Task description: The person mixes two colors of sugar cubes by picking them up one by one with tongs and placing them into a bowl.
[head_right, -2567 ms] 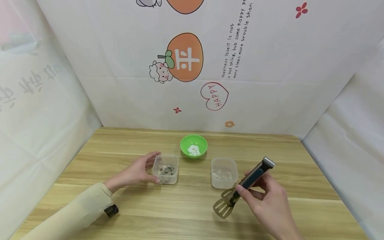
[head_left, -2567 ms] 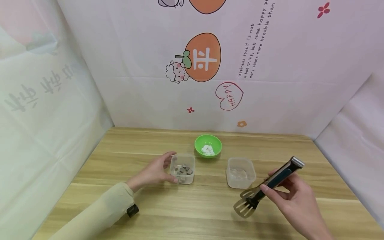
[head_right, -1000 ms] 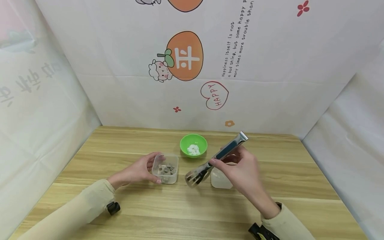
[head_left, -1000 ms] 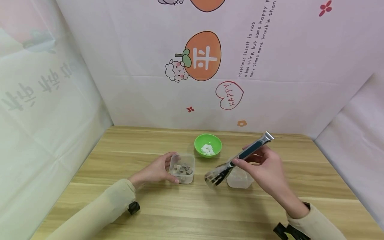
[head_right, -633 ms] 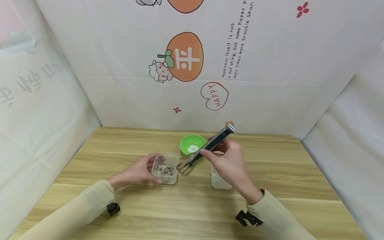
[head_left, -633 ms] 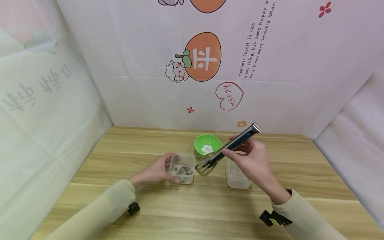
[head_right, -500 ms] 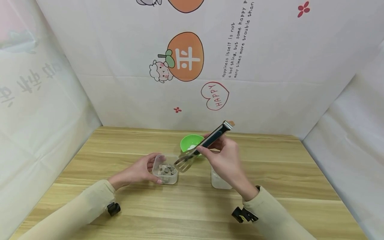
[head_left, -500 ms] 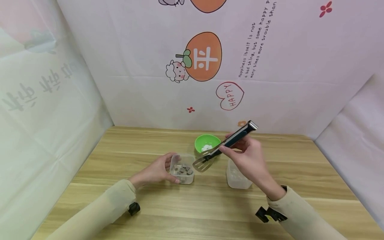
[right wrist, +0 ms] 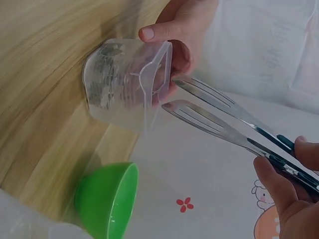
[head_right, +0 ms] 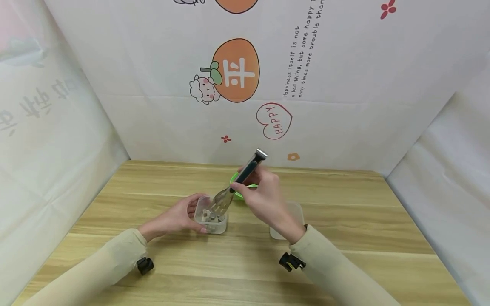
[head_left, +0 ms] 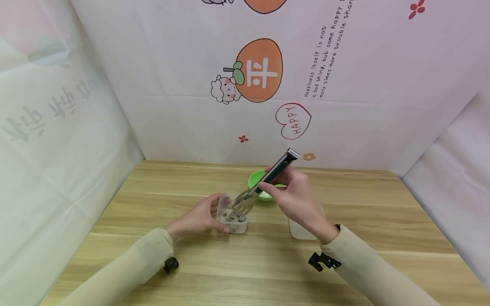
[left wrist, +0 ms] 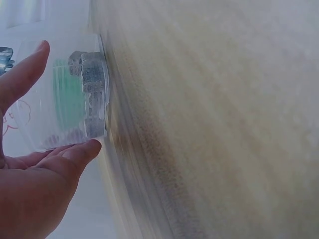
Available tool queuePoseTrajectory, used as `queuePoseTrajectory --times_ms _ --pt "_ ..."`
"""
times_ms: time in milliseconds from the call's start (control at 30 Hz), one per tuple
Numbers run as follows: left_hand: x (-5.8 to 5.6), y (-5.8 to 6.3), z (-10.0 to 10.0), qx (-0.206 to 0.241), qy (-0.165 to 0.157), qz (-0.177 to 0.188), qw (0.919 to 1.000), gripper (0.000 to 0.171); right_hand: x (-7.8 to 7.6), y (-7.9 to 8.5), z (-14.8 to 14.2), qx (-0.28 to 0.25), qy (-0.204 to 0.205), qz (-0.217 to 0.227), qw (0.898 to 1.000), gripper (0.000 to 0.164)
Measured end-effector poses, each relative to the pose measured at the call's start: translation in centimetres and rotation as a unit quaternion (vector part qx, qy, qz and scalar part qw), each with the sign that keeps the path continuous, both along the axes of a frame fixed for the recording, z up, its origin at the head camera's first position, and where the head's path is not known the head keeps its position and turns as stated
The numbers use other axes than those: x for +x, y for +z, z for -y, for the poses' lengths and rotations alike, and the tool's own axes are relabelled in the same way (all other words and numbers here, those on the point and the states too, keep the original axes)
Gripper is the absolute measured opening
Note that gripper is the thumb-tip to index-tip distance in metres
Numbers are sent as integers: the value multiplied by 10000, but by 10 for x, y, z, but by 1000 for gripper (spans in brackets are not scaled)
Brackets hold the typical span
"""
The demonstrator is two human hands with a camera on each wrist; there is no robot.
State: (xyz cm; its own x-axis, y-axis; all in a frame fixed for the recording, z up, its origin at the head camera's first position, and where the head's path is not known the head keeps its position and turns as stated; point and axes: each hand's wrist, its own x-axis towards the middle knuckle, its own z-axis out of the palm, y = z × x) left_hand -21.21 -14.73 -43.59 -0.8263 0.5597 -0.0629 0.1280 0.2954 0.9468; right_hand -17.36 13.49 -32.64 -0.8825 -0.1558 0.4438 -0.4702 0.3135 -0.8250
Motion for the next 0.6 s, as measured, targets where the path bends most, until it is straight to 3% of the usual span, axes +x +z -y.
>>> queuePoseTrajectory --times_ms 367,600 --pt "1 1 0 60 63 91 9999 101 -13 -14 21 341 245 -12 9991 27" --pt "2 1 1 122 93 202 9997 101 -19 -22 24 382 227 253 9987 29"
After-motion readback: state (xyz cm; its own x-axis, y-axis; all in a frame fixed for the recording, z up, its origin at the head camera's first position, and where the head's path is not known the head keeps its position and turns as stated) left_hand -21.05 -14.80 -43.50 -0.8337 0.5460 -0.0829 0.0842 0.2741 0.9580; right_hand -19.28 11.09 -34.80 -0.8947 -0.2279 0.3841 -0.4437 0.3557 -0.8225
